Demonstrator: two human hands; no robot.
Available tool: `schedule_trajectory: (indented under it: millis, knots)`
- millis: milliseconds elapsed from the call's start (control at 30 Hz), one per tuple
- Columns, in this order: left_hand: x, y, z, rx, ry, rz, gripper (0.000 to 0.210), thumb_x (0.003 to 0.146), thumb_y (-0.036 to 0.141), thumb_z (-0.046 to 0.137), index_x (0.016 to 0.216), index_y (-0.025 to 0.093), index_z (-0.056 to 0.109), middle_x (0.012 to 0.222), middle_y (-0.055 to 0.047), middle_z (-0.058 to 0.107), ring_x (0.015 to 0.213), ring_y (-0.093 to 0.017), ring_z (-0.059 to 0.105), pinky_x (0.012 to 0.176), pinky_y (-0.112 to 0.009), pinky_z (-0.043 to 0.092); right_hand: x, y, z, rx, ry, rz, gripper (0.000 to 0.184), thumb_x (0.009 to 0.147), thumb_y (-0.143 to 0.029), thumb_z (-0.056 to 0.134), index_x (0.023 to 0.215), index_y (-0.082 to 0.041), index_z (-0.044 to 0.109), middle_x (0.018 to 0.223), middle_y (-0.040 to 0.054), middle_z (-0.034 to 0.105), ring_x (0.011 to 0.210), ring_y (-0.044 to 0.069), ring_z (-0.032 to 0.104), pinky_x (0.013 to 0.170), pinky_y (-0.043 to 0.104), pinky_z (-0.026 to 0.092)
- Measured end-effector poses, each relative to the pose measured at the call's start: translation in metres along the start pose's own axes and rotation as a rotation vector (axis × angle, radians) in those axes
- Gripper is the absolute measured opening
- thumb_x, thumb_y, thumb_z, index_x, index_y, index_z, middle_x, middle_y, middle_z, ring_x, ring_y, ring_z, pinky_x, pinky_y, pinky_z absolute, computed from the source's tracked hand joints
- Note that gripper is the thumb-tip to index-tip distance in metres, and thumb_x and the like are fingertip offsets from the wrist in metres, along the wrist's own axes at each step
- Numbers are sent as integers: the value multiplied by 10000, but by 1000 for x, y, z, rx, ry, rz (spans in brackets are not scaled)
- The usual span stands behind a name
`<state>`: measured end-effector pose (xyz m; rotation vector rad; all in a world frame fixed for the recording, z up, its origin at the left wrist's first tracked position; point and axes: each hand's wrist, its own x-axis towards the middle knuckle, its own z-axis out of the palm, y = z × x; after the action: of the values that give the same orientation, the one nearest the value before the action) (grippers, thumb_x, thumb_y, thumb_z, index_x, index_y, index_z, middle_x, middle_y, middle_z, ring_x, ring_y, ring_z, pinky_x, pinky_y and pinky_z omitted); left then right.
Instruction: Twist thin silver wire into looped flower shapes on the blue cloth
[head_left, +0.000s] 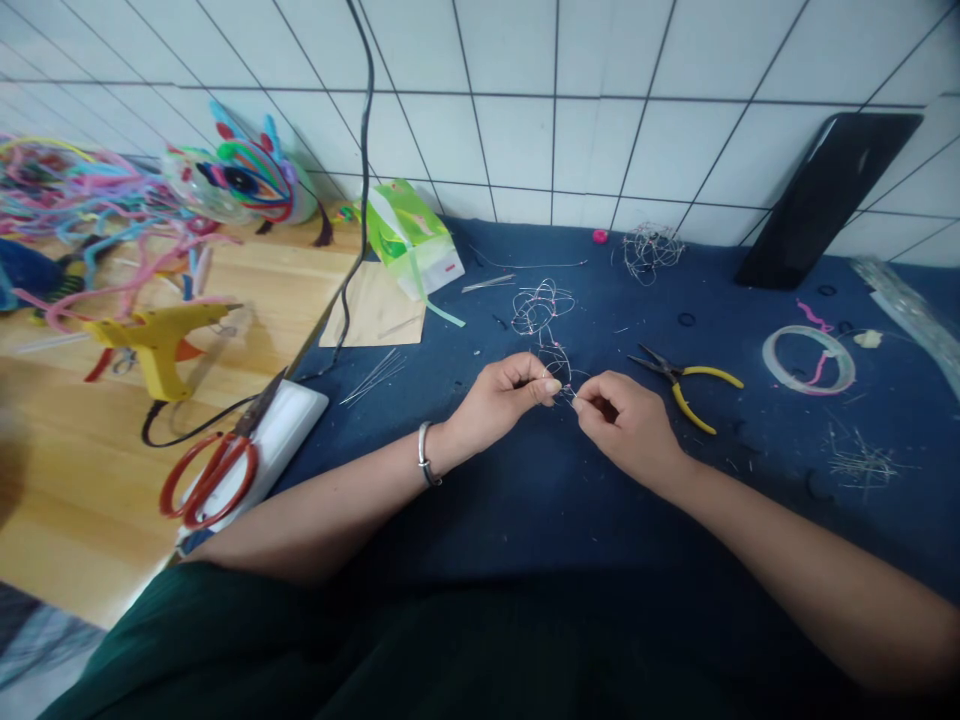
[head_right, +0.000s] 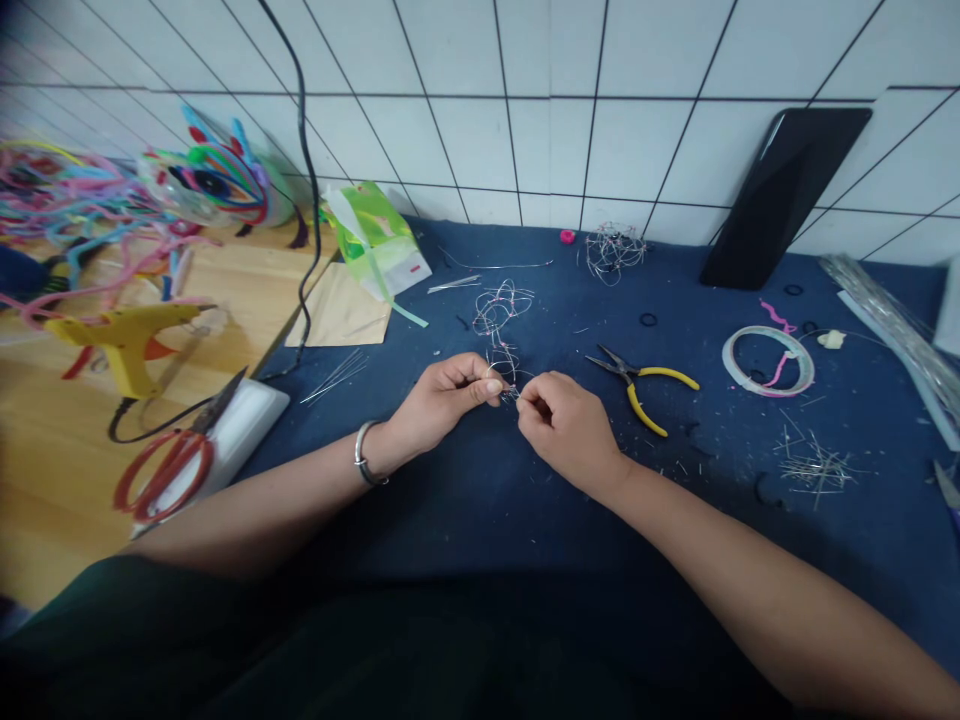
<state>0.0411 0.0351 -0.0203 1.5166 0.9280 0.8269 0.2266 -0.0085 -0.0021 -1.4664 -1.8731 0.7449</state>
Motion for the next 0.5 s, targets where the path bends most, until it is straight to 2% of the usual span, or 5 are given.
schedule_trajectory:
  millis: [300, 500]
  knots:
    - [1, 1, -1, 39, -12, -22, 245, 855, 368, 595, 730, 157, 586, 683, -12, 612, 712, -116, 572, 741, -268, 461, 1, -3, -2, 100, -32, 85, 111, 813, -150, 525, 738, -186, 599, 694, -6, 568, 676, 130, 533, 667, 273, 409]
    - [-1, 2, 2, 56, -35, 6, 283, 861, 370, 583, 677, 155, 583, 750, -35, 640, 757, -126, 586, 766, -279, 473, 1, -2, 1, 101, -14, 82, 105, 812, -157, 533, 731, -181, 595, 701, -4, 564, 684, 132, 524, 670, 277, 404]
